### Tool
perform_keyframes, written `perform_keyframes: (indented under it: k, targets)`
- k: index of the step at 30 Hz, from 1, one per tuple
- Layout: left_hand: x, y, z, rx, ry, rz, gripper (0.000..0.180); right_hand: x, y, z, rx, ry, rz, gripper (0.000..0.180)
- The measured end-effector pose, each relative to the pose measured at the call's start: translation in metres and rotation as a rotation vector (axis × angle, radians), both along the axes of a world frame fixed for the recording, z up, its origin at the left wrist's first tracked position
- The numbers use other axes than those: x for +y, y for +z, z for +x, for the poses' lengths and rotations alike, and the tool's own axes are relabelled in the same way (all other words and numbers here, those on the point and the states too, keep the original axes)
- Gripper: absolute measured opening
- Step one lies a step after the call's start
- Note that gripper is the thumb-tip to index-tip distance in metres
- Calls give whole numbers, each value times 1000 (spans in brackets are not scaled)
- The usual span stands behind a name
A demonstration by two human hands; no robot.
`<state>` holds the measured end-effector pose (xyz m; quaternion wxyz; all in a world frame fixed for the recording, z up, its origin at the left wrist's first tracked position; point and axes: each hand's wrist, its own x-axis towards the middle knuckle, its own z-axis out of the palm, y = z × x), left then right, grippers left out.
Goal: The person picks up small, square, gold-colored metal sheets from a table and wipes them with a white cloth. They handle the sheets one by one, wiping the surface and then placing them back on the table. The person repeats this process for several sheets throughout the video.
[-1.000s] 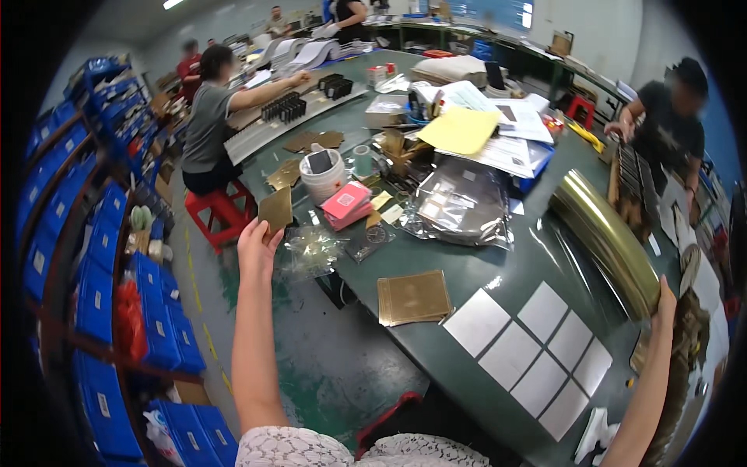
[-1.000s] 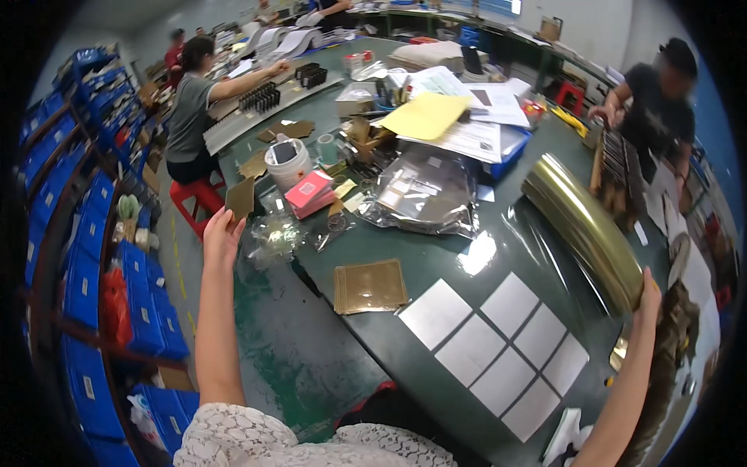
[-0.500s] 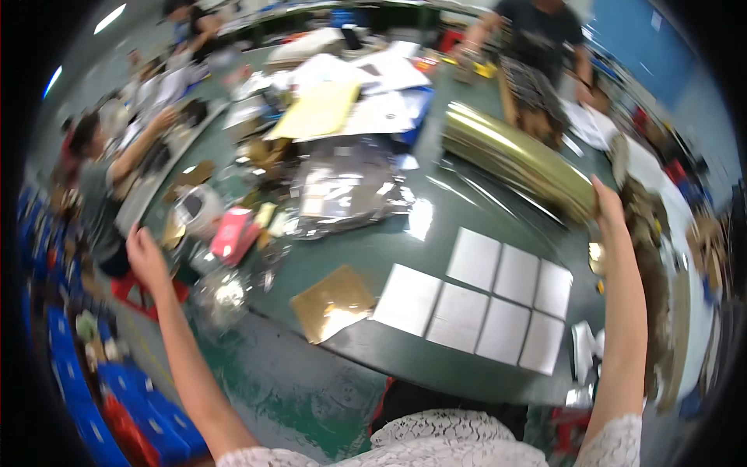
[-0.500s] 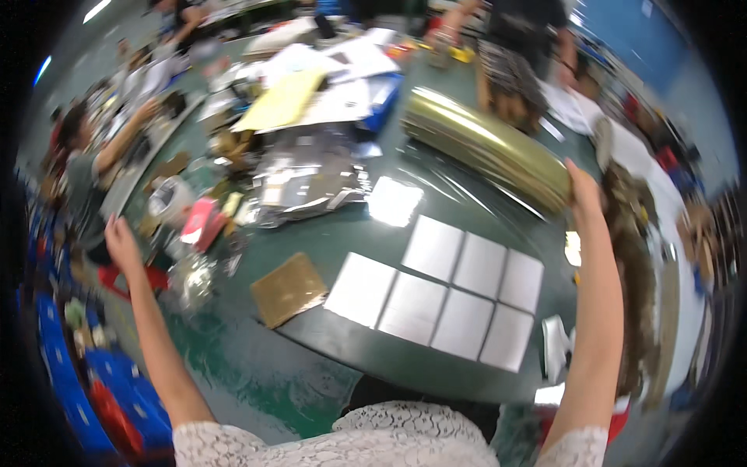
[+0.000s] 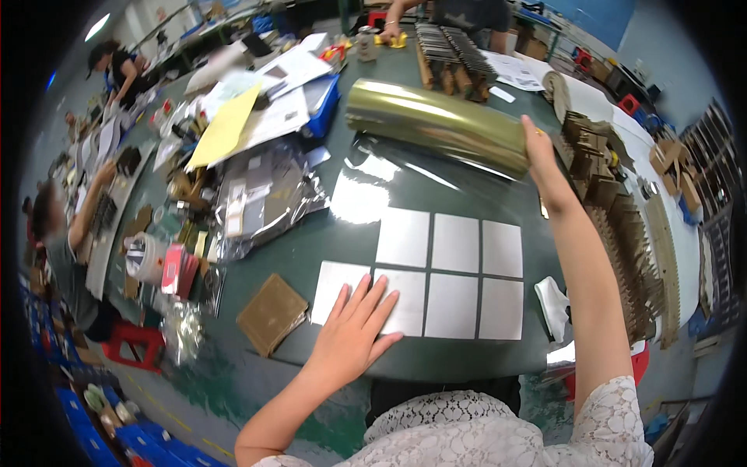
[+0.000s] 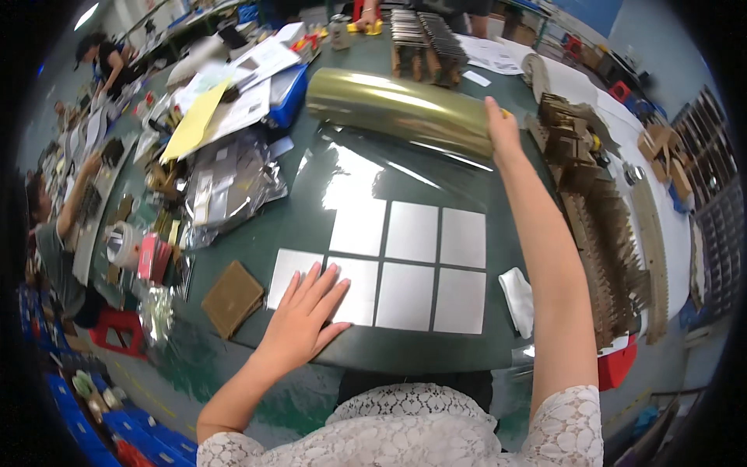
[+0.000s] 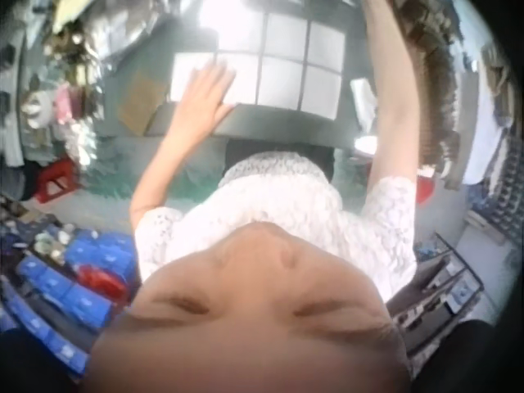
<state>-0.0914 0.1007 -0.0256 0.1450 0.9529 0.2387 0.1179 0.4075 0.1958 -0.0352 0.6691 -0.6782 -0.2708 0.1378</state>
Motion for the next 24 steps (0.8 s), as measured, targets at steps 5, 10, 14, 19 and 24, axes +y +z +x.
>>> perform_keyframes:
  k: [5,10,14,19,24]
  targets:
    - [-7,-6,8,28,14,-6,64,9,-4,5,9,-16,-9,52]
    - [1,-2,19,15,100,36,69,-3,9,-4,65,-4,-32,52]
    - [9,-8,20,33,117,28,71,3,6,-1,50,21,-13,53]
    - [9,-7,19,34,103,26,74,7,9,-10,135,58,45,41]
    - [-3,-7,16,32,109,-15,77,0,24,-5,179,118,38,35]
